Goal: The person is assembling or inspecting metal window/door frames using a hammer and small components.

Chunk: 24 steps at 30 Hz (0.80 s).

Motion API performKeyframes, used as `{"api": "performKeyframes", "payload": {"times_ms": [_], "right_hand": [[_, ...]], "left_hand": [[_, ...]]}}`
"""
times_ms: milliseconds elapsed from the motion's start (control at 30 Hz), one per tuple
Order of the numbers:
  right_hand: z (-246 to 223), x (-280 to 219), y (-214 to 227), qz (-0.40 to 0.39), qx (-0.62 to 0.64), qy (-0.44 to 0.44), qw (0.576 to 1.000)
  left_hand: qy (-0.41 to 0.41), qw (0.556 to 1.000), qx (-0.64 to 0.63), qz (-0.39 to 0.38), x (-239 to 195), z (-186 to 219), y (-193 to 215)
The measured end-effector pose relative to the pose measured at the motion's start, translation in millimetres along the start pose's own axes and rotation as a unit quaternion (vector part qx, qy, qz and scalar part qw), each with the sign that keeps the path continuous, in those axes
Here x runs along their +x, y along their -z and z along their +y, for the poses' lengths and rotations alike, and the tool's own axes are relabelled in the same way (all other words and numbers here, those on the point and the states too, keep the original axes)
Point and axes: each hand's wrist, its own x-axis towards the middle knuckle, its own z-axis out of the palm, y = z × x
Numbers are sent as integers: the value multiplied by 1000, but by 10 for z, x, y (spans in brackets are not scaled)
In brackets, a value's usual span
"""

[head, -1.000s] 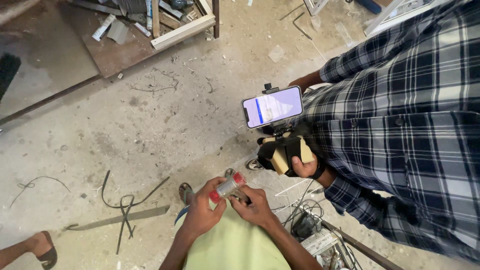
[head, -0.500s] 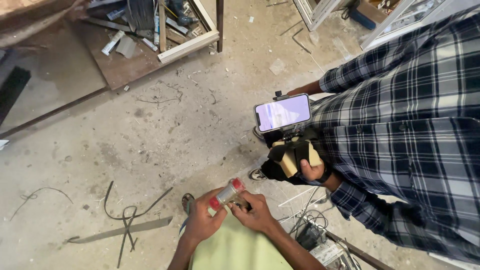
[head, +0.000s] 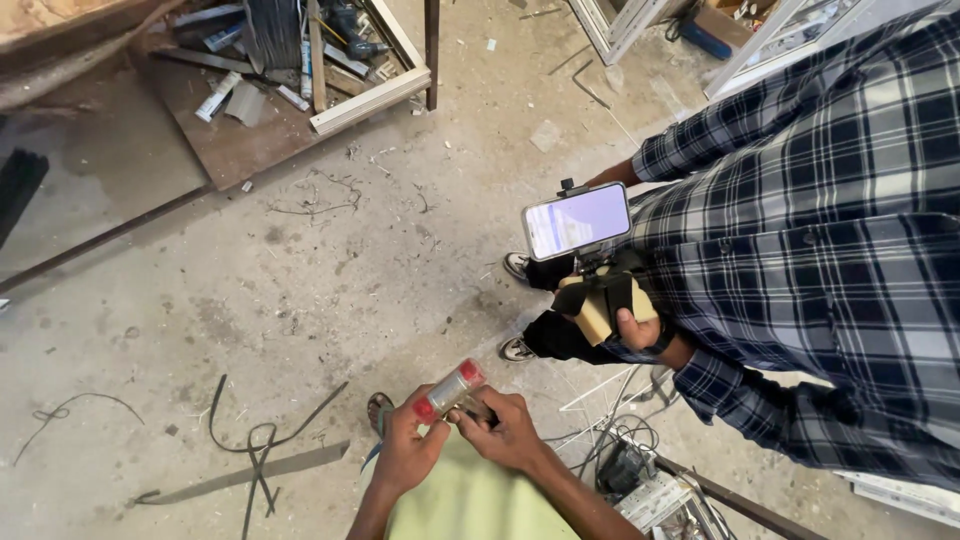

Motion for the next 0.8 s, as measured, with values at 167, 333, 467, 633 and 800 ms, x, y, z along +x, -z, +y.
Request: {"api": "performKeyframes", "payload": {"times_ms": [167,333,467,633,800], "right_hand": [[-16,-36,-119,12,-13,-28,999],[-7,-82,-215,23,-16,-14,1000],[-104,-85,-234,29,-37,-23,999],[160,-187,-311,40,-26,35,998],[-71,-139,-358,65,-5,4,998]], "left_hand": [[-20,998,-49,-40,-68,-433,87],[74,979,-170,-79,-131,-597,241],[47,982,-153,-96,-140,-302,312],[-1,986,-115,-119,-141,-408,380],[20,983,-117,-142,-78,-281,463]]}}
